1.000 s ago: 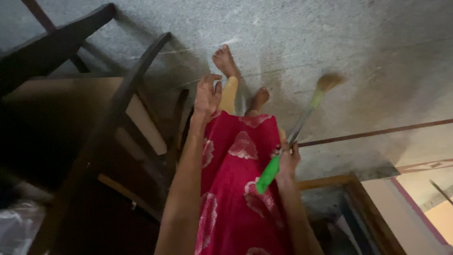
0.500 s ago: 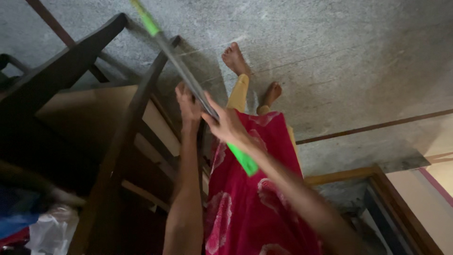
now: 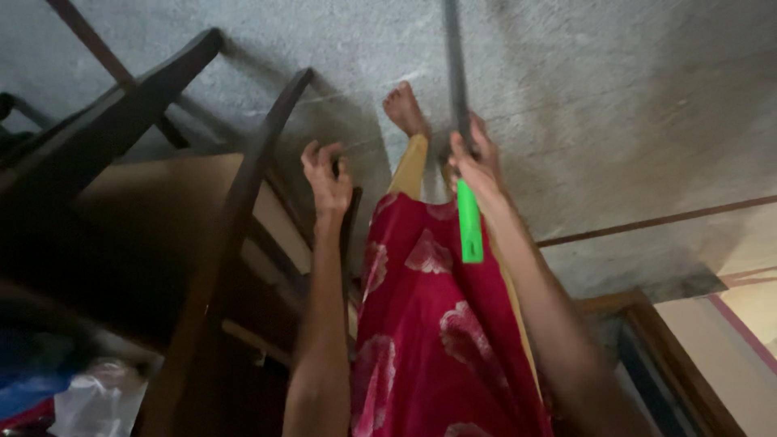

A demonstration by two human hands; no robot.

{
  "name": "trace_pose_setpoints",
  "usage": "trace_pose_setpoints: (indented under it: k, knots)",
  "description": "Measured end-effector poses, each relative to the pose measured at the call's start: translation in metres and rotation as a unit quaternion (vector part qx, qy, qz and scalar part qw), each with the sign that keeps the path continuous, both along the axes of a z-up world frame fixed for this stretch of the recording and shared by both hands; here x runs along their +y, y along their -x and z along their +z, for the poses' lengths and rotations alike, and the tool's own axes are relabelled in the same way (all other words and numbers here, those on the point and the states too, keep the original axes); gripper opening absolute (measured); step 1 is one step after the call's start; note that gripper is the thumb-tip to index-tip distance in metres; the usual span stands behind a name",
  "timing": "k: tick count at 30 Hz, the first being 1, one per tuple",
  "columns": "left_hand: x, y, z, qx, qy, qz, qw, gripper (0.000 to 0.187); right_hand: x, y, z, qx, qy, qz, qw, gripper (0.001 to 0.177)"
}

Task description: The person sweeps a tiled floor using a broom, moving the bristles across the surface and under the edges of furniture like a bed.

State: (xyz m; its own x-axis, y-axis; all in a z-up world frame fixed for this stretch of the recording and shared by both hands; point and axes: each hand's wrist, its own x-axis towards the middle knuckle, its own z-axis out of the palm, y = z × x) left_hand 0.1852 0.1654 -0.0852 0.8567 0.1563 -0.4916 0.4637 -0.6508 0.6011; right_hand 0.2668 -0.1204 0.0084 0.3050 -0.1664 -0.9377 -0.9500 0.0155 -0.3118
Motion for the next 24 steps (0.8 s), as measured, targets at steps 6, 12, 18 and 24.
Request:
trace_pose_setpoints:
  k: [6,12,18,24]
  knots:
    - [-0.027,-0.016,0.015,0.033,-0.005,0.006,0.999,0.038,-0.015,0.047,0.016,-0.032,0.046,-0.2,0.978,0.033]
    - [-0.019,-0.025,0.022,0.009,-0.01,-0.018,1.0,0.038,0.061,0.047,0.06,-0.125,0.06,-0.181,0.974,0.034]
    - [-0.008,-0.034,0.051,0.048,-0.071,-0.013,0.996,0.033,0.099,-0.059,0.046,-0.332,0.074,0.162,0.926,0.061]
    - [-0.017,-0.081,0.06,0.11,-0.086,-0.008,0.99,0.038,0.093,-0.184,0.001,-0.064,-0.049,0.211,0.974,0.064]
